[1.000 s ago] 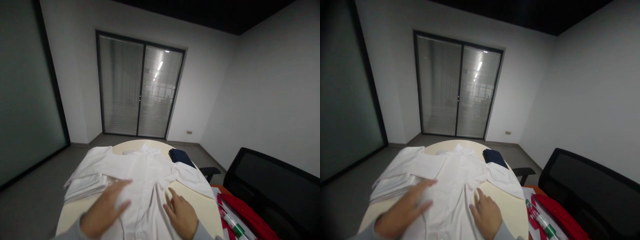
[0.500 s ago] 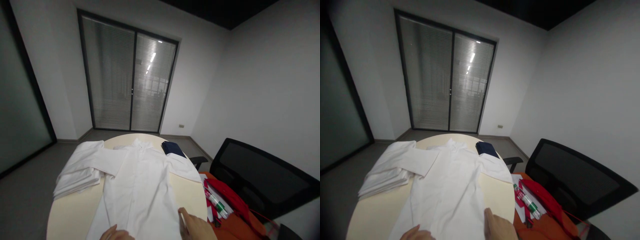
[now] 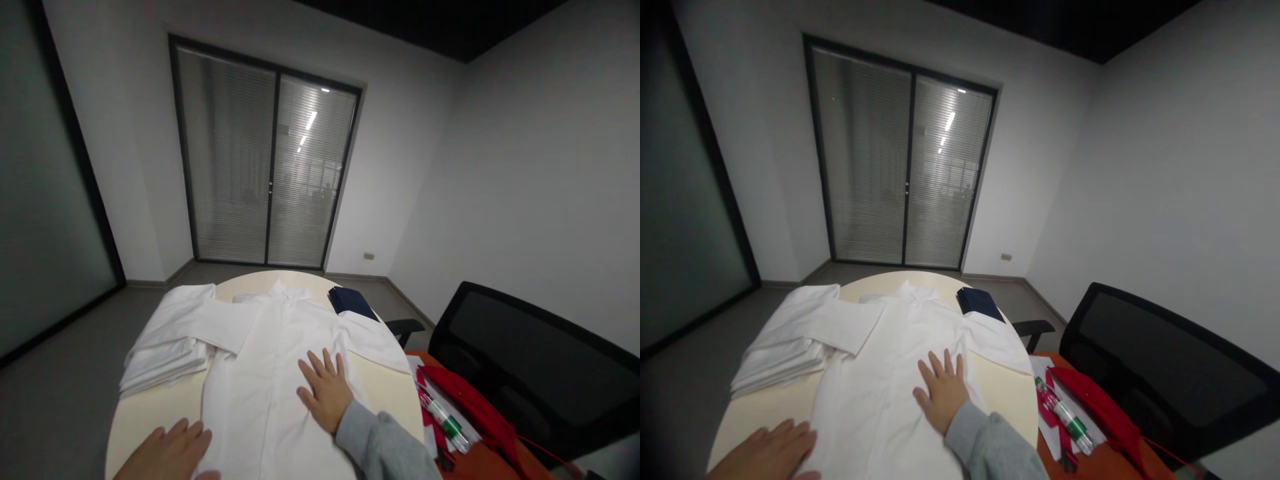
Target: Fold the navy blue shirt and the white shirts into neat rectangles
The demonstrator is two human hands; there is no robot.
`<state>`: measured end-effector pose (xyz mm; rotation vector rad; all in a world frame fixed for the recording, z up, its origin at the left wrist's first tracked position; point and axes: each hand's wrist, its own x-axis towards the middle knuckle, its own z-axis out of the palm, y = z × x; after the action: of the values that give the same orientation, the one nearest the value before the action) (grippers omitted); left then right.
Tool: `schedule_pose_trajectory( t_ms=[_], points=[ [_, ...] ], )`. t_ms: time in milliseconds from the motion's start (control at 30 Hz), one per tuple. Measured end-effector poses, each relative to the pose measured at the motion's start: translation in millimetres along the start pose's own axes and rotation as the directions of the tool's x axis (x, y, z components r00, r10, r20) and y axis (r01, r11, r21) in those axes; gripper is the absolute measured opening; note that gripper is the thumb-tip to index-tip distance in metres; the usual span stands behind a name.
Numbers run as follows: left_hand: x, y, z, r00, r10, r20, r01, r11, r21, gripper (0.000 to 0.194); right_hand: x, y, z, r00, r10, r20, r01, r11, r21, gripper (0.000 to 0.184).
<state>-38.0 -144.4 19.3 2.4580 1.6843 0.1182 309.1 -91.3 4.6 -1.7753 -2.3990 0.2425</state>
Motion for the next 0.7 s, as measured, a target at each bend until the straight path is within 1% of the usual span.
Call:
schedule_pose_trajectory(
  t_ms=[33,67,100,133,167,200,233,267,300,367,400,467,533,600,700],
  points=[
    [14,-1,-22.2,1.000,-0.002,-0.030,0.002,1.000,-0.012,0.032,3,4,7,1.000,0.006,-0.004,-0.006,1.000,0.000,0.065],
    [33,0,-44.2,0.997,0.022,-0.070,-0.024,0.999,-0.025,0.032,5,8,12,1.000,0.005,-0.010,-0.005,1.000,-0.004,0.065],
    [57,2,-64.5,0.991,0.058,-0.116,-0.063,0.997,-0.037,0.032,5,11,14,1.000,0.000,-0.017,-0.001,1.000,-0.011,0.066],
    [87,6,-81.4,0.984,0.100,-0.148,-0.109,0.992,-0.057,0.032,5,13,15,1.000,-0.005,-0.023,0.004,1.000,-0.017,0.066],
    [120,12,-93.7,0.975,0.134,-0.175,-0.150,0.985,-0.082,0.033,4,14,15,1.000,-0.008,-0.027,0.008,1.000,-0.021,0.066],
    [157,20,-100.4,0.972,0.165,-0.170,-0.184,0.978,-0.101,0.035,3,15,14,1.000,-0.011,-0.027,0.011,1.000,-0.020,0.066],
    [194,30,-101.2,0.974,0.187,-0.128,-0.202,0.973,-0.111,0.038,3,15,13,1.000,-0.013,-0.023,0.012,1.000,-0.014,0.066],
    [231,40,-96.3,0.980,0.193,-0.053,-0.198,0.973,-0.116,0.042,3,15,13,1.000,-0.013,-0.019,0.013,1.000,-0.007,0.066],
    [264,52,-86.2,0.981,0.195,-0.012,-0.195,0.973,-0.121,0.049,3,16,12,1.000,-0.015,-0.013,0.015,1.000,0.001,0.066],
    [319,73,-55.6,0.986,0.164,0.041,-0.159,0.980,-0.116,0.068,5,18,11,1.000,-0.022,-0.001,0.022,1.000,0.017,0.067],
    [339,81,-37.6,0.988,0.144,0.058,-0.137,0.984,-0.110,0.076,6,21,10,1.000,-0.028,0.005,0.028,0.999,0.025,0.068],
    [366,91,-3.1,0.992,0.103,0.078,-0.095,0.991,-0.094,0.086,9,26,8,0.999,-0.044,0.015,0.043,0.998,0.046,0.068],
    [383,93,24.1,0.995,0.064,0.075,-0.058,0.995,-0.081,0.086,11,34,5,0.998,-0.063,0.019,0.062,0.996,0.066,0.068],
    [396,88,41.6,0.998,0.031,0.056,-0.027,0.997,-0.075,0.083,15,40,1,0.997,-0.083,0.008,0.082,0.994,0.070,0.066],
    [414,76,53.4,1.000,0.007,0.020,-0.006,0.997,-0.074,0.082,22,47,-5,0.995,-0.099,-0.002,0.099,0.993,0.060,0.065]
  ],
)
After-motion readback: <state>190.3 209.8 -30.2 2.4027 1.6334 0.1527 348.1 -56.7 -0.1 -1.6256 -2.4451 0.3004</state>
